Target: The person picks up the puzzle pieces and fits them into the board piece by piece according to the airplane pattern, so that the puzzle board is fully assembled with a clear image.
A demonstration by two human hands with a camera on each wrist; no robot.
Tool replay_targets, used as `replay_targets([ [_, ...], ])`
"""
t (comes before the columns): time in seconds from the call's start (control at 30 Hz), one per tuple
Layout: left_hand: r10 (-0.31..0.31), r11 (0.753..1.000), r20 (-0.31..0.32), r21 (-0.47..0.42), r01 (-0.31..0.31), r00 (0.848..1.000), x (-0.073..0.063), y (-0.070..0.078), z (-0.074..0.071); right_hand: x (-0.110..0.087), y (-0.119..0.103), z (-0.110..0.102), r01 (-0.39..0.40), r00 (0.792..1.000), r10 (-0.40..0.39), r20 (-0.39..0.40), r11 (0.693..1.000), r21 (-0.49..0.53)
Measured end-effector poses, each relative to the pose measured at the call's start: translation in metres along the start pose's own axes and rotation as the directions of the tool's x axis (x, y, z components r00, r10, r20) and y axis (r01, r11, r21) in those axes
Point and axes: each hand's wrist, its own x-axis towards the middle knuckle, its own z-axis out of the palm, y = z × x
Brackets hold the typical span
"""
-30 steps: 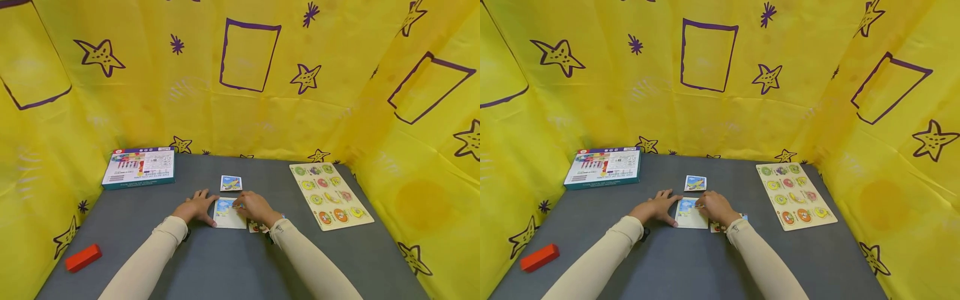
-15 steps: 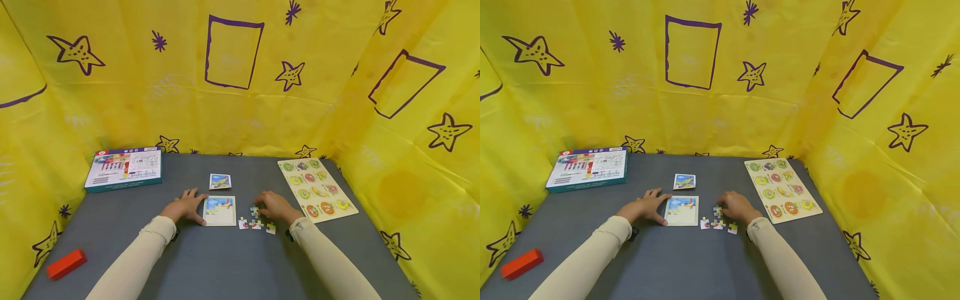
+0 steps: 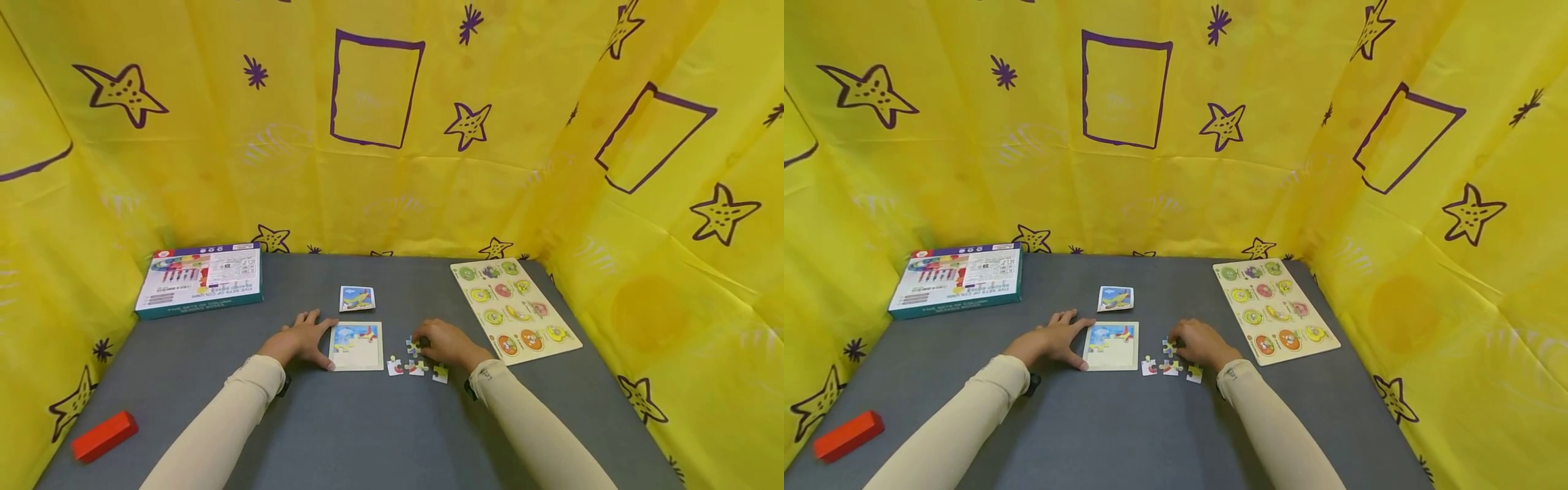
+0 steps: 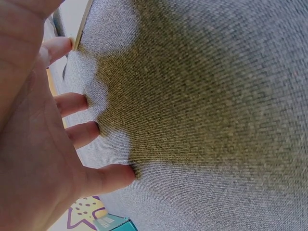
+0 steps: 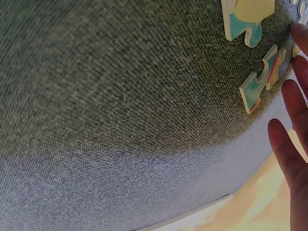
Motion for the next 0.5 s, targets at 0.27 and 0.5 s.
replay_targets([
  [0.27,-0.02,1.0,0.001,0.0,0.02,1.0,-0.003,-0.001,-0.001,0.008,-0.005,-0.006,0.065,0.998,-0.065,-0.023,0.998,-0.009],
  [0.5,-0.018,1.0,-0.011,-0.003,0.018,1.0,-0.003,0.002,-0.001,0.018,-0.016,-0.015,0.076,0.997,-0.076,-0.03,0.997,-0.006],
])
